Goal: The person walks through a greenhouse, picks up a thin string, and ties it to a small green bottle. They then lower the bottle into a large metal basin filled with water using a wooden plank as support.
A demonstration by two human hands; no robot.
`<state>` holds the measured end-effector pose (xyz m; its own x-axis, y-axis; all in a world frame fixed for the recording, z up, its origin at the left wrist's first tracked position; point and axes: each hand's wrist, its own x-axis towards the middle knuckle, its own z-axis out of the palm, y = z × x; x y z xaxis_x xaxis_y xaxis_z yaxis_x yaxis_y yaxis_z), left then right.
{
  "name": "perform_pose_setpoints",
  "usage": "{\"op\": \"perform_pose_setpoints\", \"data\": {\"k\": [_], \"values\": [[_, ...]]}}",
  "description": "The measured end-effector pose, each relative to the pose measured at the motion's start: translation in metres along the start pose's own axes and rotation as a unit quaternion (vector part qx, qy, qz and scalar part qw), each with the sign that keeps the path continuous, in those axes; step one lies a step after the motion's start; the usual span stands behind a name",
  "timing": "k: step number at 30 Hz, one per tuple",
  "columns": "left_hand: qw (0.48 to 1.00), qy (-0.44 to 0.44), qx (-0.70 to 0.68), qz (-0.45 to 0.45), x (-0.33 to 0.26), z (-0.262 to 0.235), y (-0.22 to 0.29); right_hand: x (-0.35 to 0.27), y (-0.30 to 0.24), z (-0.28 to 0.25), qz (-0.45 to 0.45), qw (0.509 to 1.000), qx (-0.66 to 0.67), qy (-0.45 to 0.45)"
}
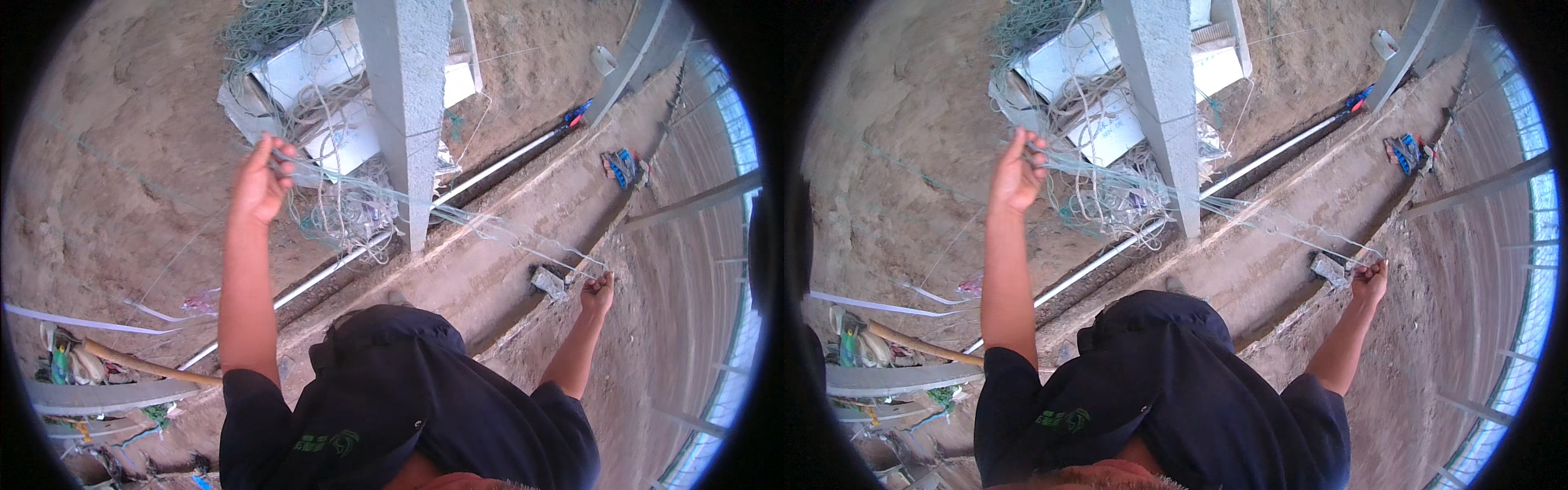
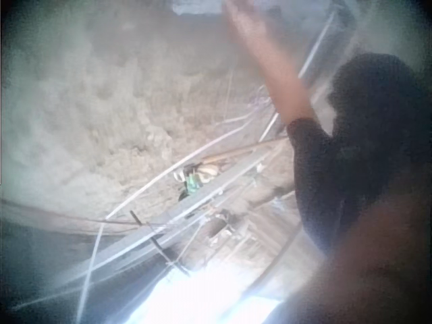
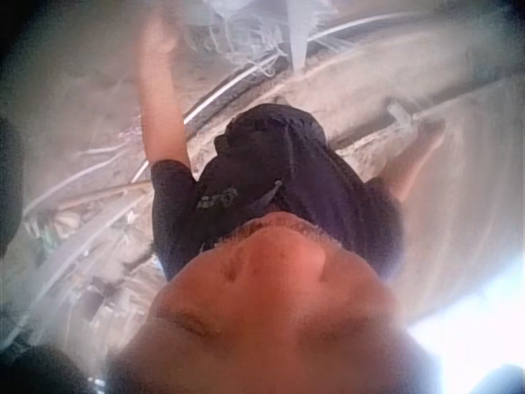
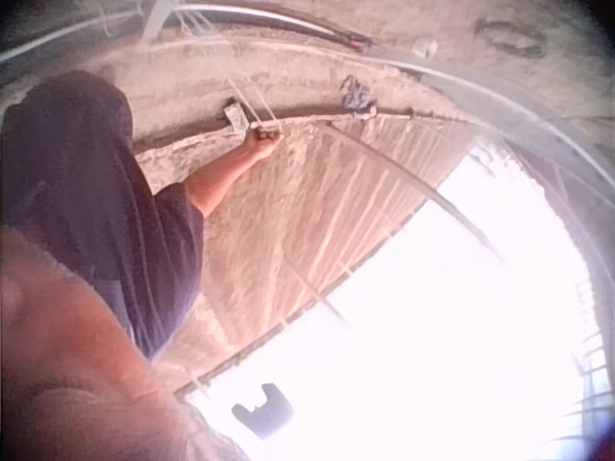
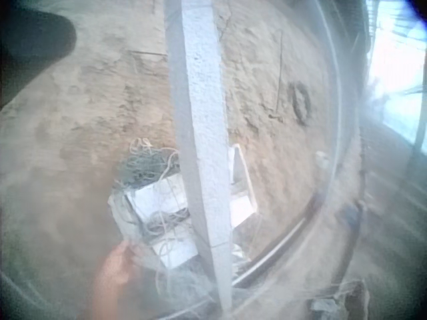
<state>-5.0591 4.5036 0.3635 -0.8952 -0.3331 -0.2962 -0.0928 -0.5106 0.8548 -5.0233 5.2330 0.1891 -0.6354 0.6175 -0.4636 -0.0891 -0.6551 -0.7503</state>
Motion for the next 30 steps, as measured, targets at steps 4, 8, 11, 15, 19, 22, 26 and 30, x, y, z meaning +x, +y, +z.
{"op": "perform_pose_setpoints", "data": {"k": [4, 8, 11, 15, 19, 22, 26, 30], "values": [[1.000, -0.008, -0.025, 0.002, 0.006, -0.032, 0.025, 0.020, -0.009, -0.037, -0.005, 0.998, 0.038, 0.046], [0.998, 0.031, 0.000, 0.053, -0.009, -0.052, 0.048, 0.034, -0.007, -0.064, 0.007, 0.997, 0.039, 0.072], [0.992, 0.067, -0.034, 0.106, -0.014, -0.074, 0.065, 0.056, -0.008, -0.097, -0.007, 0.990, 0.013, 0.142], [0.989, 0.034, -0.064, 0.132, -0.007, -0.121, 0.075, 0.092, -0.035, -0.173, -0.035, 0.973, 0.012, 0.229], [0.986, 0.023, -0.054, 0.158, -0.023, -0.122, 0.095, 0.084, -0.004, -0.189, -0.040, 0.958, -0.011, 0.285], [0.982, 0.031, -0.097, 0.160, -0.018, -0.148, 0.104, 0.096, -0.014, -0.219, -0.070, 0.965, -0.095, 0.234], [0.978, 0.060, -0.058, 0.190, -0.033, -0.139, 0.127, 0.100, 0.026, -0.211, -0.037, 0.957, -0.070, 0.278], [0.967, 0.000, -0.167, 0.191, -0.001, -0.204, 0.117, 0.122, -0.053, -0.237, -0.098, 0.971, -0.068, 0.208]]}}
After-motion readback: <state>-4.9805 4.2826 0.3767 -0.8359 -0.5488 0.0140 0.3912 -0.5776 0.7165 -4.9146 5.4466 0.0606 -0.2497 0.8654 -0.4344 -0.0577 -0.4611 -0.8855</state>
